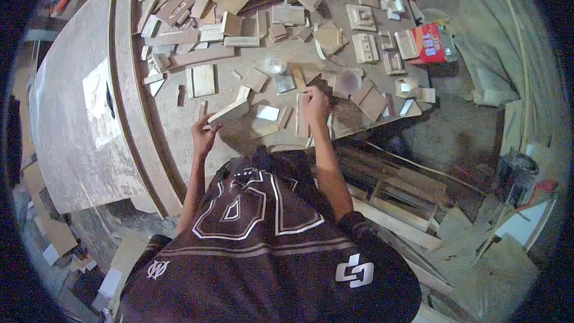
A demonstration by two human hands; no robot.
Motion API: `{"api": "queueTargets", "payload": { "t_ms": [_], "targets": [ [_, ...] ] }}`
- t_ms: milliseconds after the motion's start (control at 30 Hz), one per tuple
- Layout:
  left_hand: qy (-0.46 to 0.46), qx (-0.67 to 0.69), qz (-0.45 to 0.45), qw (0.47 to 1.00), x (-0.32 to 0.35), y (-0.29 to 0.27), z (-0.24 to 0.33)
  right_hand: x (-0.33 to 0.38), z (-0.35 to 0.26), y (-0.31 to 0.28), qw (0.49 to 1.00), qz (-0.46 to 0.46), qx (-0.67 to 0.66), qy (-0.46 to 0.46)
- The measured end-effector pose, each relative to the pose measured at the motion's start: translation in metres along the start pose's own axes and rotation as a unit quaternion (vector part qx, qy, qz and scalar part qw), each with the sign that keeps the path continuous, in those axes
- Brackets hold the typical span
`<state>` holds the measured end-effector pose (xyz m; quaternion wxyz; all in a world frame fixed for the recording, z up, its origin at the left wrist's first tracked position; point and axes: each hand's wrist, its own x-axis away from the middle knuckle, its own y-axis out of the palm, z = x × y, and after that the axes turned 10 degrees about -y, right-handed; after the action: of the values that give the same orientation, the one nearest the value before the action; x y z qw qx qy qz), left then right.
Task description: Applying glue to small wooden blocks and assembling them into a larger structure on a workbench.
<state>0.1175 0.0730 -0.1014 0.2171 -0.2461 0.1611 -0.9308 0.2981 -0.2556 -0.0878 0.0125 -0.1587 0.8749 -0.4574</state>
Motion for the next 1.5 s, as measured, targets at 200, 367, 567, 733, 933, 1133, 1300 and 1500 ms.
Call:
{"api": "queueTargets", "payload": {
  "t_ms": [200, 367, 567, 733, 933, 1133, 1300, 1500],
  "targets": [
    [0.009, -0.045, -0.016, 0.999, -0.013, -0.007, 0.031, -0.034, 0.042, 0.025, 0.994, 0.087, 0.021, -0.063],
    [-0.071, 0.129, -0.016, 0.989, -0.004, -0.013, 0.002, -0.043, 0.007, -0.001, 1.0, 0.012, 0.021, -0.017],
    [-0.077, 0.139, 0.016, 0.987, 0.013, -0.011, 0.009, -0.024, 0.048, -0.013, 0.983, 0.169, 0.071, -0.029],
    [-0.088, 0.153, -0.016, 0.984, 0.022, -0.007, 0.01, 0.007, 0.061, -0.024, 0.992, 0.049, 0.12, 0.009],
    [-0.061, 0.144, -0.055, 0.986, 0.028, -0.003, 0.015, 0.006, 0.073, -0.023, 0.99, 0.057, 0.113, -0.056],
    [-0.06, 0.163, -0.079, 0.982, 0.035, -0.005, 0.013, -0.006, 0.077, -0.025, 0.987, 0.012, 0.16, -0.024],
    [-0.09, 0.247, -0.067, 0.963, 0.047, 0.002, 0.011, -0.015, 0.058, -0.038, 0.979, -0.083, 0.18, 0.046],
    [-0.177, 0.474, -0.033, 0.862, 0.06, 0.017, 0.006, -0.026, 0.088, -0.039, 0.987, -0.016, 0.156, -0.027]
  ]
}}
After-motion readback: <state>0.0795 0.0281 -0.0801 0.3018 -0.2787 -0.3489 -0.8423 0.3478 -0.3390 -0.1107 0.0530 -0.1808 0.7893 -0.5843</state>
